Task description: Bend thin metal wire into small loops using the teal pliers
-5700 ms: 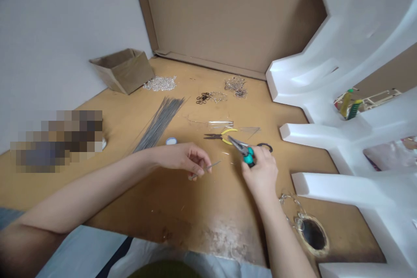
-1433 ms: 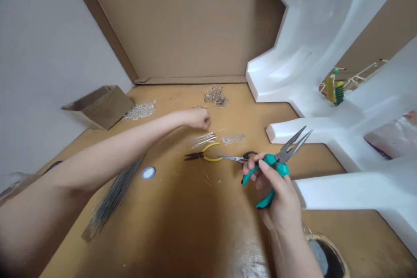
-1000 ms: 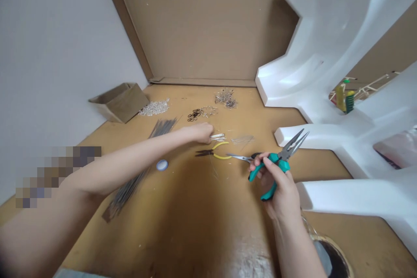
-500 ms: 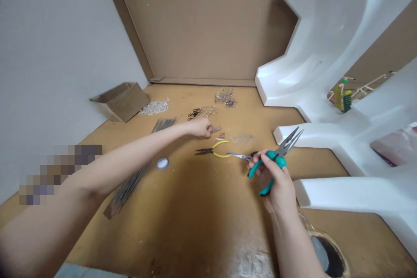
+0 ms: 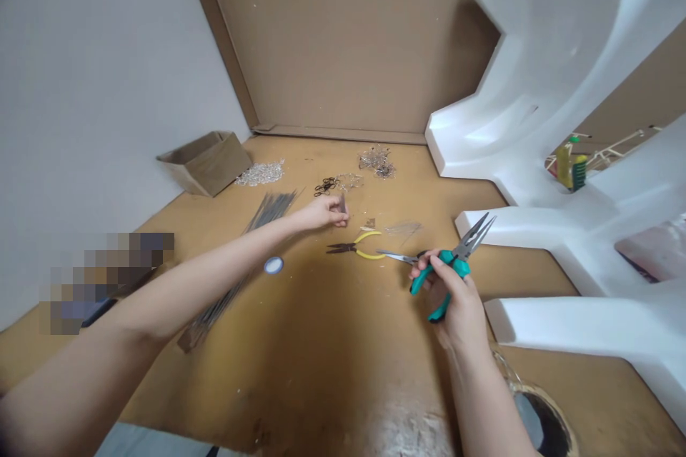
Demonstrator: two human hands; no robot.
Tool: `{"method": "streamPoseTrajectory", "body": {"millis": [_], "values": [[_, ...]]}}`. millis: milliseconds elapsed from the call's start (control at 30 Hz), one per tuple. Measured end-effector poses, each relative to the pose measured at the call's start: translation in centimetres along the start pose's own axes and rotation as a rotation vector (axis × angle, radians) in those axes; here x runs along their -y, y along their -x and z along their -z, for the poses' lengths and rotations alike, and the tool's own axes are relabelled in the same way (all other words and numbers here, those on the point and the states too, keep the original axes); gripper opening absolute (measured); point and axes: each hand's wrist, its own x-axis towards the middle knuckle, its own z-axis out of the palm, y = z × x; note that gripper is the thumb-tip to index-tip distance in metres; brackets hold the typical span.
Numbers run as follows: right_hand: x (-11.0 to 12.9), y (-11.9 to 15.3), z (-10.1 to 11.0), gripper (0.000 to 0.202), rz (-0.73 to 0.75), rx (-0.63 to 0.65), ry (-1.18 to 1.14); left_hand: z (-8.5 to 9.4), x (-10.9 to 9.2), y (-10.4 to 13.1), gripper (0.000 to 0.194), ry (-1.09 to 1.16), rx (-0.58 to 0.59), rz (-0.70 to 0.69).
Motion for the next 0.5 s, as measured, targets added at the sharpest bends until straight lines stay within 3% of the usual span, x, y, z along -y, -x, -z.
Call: {"method": "streamPoseTrajectory", "body": {"millis": [200, 500], "values": [[-0.2, -0.1, 0.0, 0.009, -0.001, -0.003, 0.01, -0.4, -0.4, 1.1, 0.003, 0.057, -0.056, 0.045], [-0.3, -0.2, 0.2, 0.01, 0.004, 0.005, 0.014, -1.6, -0.2, 1.5, 0.008, 0.022, -0.047, 0.041]]}}
